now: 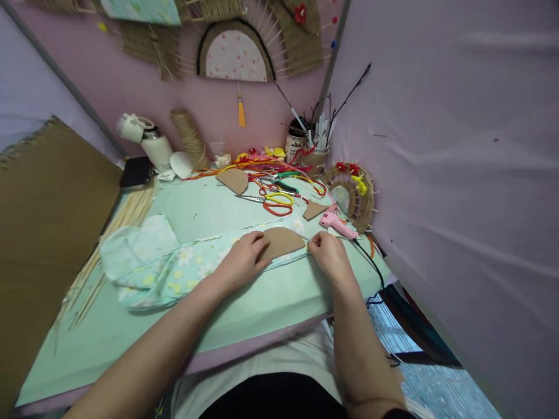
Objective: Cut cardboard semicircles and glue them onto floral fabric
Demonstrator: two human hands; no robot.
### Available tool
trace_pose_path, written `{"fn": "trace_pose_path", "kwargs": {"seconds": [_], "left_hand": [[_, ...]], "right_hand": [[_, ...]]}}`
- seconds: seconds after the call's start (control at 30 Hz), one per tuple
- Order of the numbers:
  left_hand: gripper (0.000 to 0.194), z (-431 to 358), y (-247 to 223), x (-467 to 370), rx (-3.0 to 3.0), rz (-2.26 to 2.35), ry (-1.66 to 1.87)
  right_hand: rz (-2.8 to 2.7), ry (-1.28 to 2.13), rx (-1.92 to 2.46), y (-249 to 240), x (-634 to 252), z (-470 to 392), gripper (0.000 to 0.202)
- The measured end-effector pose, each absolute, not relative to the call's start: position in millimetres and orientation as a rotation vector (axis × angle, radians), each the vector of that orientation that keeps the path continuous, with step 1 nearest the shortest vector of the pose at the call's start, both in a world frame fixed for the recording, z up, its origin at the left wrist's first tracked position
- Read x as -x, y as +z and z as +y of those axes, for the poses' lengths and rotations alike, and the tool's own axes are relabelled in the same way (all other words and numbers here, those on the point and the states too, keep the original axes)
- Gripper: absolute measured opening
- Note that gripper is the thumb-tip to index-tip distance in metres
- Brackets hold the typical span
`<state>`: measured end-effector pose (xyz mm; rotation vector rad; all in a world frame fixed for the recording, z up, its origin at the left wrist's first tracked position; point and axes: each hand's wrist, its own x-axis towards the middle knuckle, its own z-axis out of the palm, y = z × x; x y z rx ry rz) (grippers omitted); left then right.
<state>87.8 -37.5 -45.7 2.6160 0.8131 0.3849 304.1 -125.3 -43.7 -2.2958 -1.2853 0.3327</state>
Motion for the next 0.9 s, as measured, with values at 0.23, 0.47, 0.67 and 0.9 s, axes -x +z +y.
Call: {"fn": "trace_pose_path", "kwargs": {"seconds": [0.23,0.47,0.67,0.9], "left_hand": [[0.037,-38.8,-48.1,-95.5,-2.616,0.800,0.405],[0.037,-38.5,-52.1,-94.3,-2.635,0.799,0.426],[0.038,-39.2,-52.6,-94.6,-2.624,0.792,0.446],[0.038,-38.8,-54.6,-93.3,-2.617,0.801,0.454]], "right_hand": [[-1.242,0.415,2.100,-50.1,-314.6,-120.9,0.006],[-1.053,0.508,1.800,-60.0,-304.1,-104.7,0.028],[-1.395,0.307,1.759,-59.6,-283.4,-119.3,0.022],[-1.320,0.233,1.849,-63.9,-294.8,-120.8,0.024]]}}
